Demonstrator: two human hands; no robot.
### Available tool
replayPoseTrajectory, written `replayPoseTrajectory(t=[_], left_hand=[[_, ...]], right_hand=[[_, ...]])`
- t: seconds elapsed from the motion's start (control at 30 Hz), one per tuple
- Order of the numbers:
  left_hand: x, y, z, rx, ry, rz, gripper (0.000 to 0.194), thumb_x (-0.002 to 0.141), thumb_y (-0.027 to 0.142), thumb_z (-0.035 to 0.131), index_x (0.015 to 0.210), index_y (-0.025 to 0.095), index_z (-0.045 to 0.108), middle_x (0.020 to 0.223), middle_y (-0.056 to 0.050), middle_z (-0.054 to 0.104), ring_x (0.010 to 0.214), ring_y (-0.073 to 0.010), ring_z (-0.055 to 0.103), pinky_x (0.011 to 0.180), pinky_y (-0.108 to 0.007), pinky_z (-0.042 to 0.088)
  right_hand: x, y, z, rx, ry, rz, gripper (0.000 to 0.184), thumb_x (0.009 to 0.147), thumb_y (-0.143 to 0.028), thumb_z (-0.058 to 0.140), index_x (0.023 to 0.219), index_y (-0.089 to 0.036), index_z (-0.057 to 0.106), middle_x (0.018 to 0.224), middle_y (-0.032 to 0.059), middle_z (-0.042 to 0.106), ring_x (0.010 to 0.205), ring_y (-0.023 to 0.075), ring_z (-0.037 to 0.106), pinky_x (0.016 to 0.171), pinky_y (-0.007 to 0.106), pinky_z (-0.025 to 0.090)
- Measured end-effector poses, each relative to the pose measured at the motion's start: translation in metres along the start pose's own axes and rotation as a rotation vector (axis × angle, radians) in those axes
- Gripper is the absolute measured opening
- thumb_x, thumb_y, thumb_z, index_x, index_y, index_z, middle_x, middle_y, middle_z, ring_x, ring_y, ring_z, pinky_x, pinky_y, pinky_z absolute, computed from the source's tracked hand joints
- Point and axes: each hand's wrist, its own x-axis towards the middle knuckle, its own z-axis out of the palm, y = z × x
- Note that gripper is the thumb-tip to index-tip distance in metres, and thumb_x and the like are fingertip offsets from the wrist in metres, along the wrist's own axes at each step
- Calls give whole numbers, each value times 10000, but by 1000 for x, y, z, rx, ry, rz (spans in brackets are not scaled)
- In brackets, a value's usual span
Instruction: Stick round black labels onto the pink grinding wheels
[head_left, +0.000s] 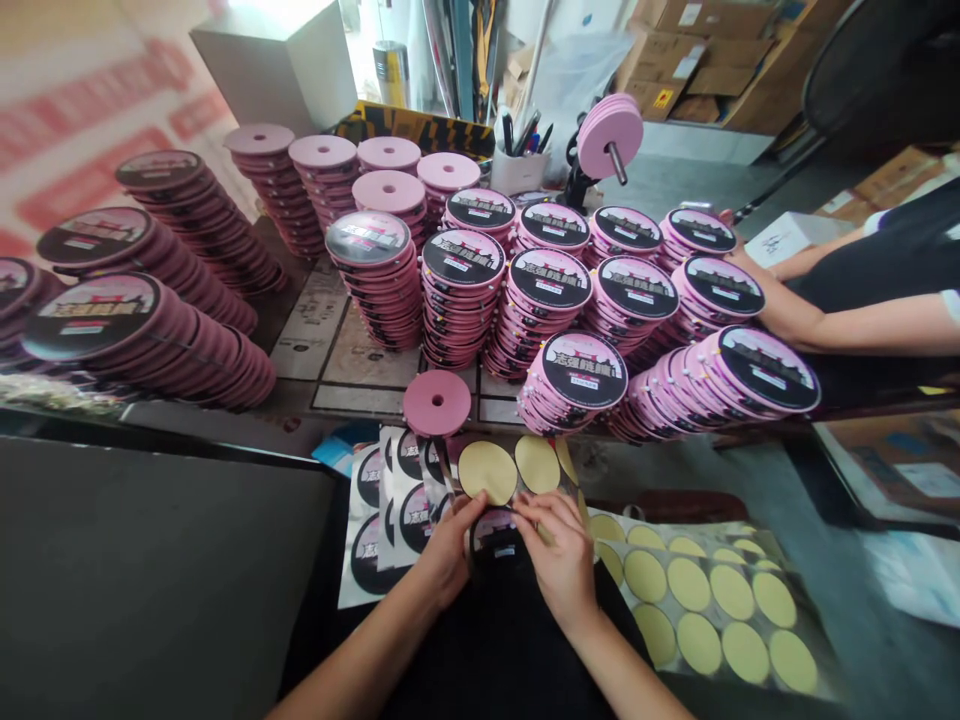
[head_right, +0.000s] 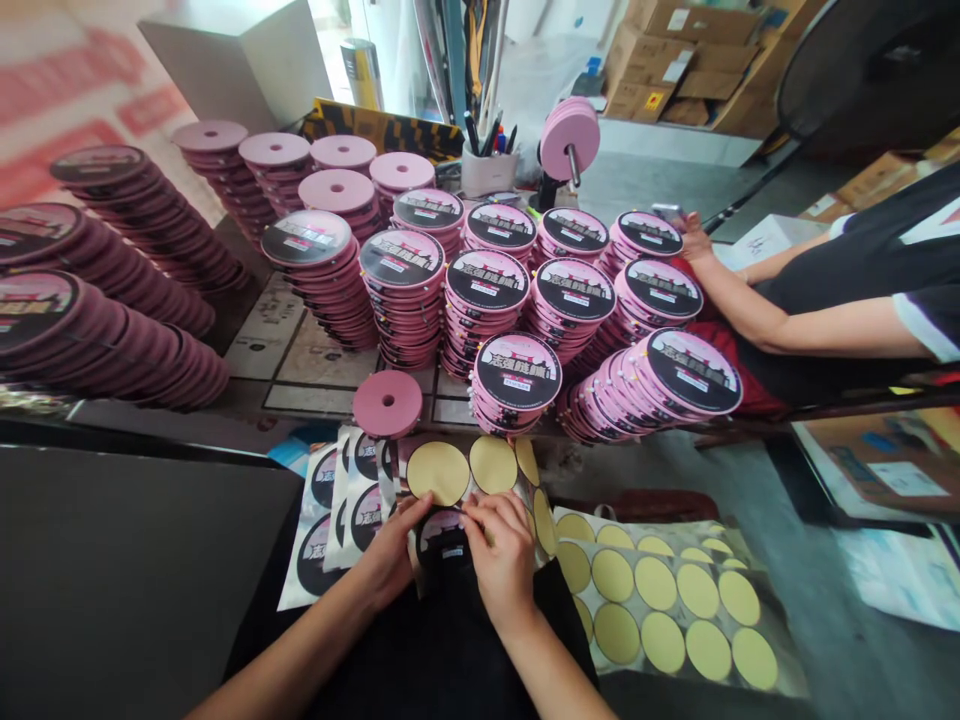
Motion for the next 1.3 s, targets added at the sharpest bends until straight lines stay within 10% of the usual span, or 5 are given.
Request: replayPoseTrajectory(t=[0.73, 1.3], left_hand=[[-1, -4, 0, 132, 146, 186, 324, 540, 417, 772, 554, 153, 585, 565, 14, 603, 564, -124, 543, 667, -248, 428], [8, -13, -8, 122, 159, 245, 321, 540, 373, 777, 709, 137, 640, 777, -60, 690, 833, -222, 622, 797, -320, 420]], right_hand=[[-14, 1, 4, -107, 1, -200, 179, 801, -112, 566, 865, -225, 689, 802, 32, 651, 784, 180, 593, 865, 422, 453], [6, -1, 6, 284, -64, 280, 151, 680, -296, 703, 589, -196, 635, 678, 31, 598, 719, 204, 584, 731, 352, 467]])
